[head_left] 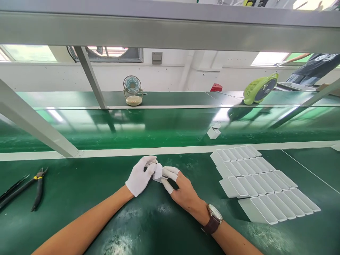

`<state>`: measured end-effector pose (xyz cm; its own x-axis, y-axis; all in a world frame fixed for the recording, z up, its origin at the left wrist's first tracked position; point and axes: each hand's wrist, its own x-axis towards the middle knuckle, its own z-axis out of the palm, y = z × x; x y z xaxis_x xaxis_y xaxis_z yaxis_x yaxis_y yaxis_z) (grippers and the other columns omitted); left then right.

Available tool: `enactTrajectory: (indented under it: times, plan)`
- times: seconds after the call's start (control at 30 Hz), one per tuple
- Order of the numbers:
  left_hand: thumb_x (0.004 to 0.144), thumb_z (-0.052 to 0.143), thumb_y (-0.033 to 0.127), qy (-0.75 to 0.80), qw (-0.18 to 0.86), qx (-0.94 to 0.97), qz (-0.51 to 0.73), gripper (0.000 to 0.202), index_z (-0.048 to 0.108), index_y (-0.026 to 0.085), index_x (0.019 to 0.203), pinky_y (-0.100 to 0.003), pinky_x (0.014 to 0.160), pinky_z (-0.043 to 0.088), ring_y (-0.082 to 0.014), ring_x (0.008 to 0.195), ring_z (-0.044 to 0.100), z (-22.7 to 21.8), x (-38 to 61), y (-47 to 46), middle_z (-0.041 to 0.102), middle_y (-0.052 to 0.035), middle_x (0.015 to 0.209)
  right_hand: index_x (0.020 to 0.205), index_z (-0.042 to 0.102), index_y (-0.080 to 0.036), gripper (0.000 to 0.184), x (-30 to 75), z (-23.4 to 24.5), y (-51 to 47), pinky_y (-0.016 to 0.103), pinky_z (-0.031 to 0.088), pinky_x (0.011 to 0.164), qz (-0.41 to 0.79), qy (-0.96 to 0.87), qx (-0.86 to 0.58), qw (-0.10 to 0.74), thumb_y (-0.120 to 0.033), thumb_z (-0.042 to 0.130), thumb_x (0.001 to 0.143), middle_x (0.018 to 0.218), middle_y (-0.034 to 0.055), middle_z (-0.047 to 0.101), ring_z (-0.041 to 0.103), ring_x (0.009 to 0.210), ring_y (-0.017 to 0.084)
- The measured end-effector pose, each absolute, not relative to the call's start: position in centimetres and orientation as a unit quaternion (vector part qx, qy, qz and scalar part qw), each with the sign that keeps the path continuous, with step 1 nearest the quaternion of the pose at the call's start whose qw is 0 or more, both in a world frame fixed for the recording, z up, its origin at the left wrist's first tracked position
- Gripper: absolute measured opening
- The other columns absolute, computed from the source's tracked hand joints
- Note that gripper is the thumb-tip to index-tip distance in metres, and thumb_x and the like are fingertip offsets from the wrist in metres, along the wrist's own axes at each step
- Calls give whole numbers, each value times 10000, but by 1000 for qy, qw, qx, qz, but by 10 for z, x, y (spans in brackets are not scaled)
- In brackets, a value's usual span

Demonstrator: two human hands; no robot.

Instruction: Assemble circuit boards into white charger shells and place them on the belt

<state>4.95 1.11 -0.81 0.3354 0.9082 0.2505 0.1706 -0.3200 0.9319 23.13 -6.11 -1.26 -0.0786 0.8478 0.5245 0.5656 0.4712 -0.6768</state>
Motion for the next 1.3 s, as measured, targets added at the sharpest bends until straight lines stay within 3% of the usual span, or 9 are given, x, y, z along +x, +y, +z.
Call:
enactTrajectory:
  times: [0.13,0.23,0.47,0.73,0.9,1.0,1.1,1.23,1.3]
  plan:
    - [729,797,336,346,343,757,436,620,529,230,1278,-432,887,556,-230,978,643,-10,51,5,631,-81,1130,1174,639,-222,332,233,-5,-58,396,653,785,452,-494,-501,548,-443,643,925,1057,81,743,734,929,238]
    - [669,860,296,267,284,816,427,754,490,262,1326,-487,962,533,-296,1157,609,-13,52,2,581,-114,1282,1123,667,-200,399,235,2,-57,392,650,711,582,-406,-461,533,-527,656,894,999,84,745,729,892,254]
    - [772,804,306,241,251,834,428,763,409,313,1426,-486,991,520,-298,1178,612,-17,49,3,602,-101,1280,1114,714,-221,427,234,5,-57,362,625,667,607,-425,-461,488,-582,600,916,876,52,737,721,800,232]
    - [787,782,279,227,249,825,453,727,415,301,1414,-444,952,545,-271,1137,630,-14,52,2,607,-98,1253,1118,701,-234,367,233,-2,-56,383,637,721,613,-426,-446,494,-533,596,934,948,51,741,729,853,240]
    - [728,789,209,252,268,830,419,781,424,284,1415,-497,995,526,-306,1207,601,-10,52,-2,579,-120,1308,1132,686,-230,345,234,-3,-57,407,651,767,559,-452,-466,516,-505,600,942,1057,73,745,733,918,250]
    - [708,783,204,306,296,811,401,753,442,270,1376,-480,978,542,-293,1184,621,-13,53,-1,582,-118,1327,1153,670,-234,287,235,-4,-59,400,646,837,431,-515,-496,550,-410,649,928,1122,83,737,726,989,247]
    - [763,735,236,368,326,787,374,615,484,251,1325,-438,912,572,-239,1022,686,-19,55,4,664,-81,1189,1173,667,-261,227,237,-6,-61,380,615,932,259,-642,-490,530,-278,609,954,1184,77,713,704,1070,222]
    - [750,752,312,380,300,798,358,234,624,220,922,-415,870,564,-242,957,687,-22,56,8,702,-61,1007,1266,607,-254,316,239,-10,-63,400,575,1019,75,-754,-453,470,-150,533,977,1255,101,671,640,1214,218]
    - [745,749,342,404,293,799,335,204,591,215,762,-376,802,561,-226,878,682,-21,56,8,697,-46,898,1296,577,-226,341,239,-11,-63,413,577,1016,1,-764,-448,465,-124,536,973,1271,128,656,619,1245,233]
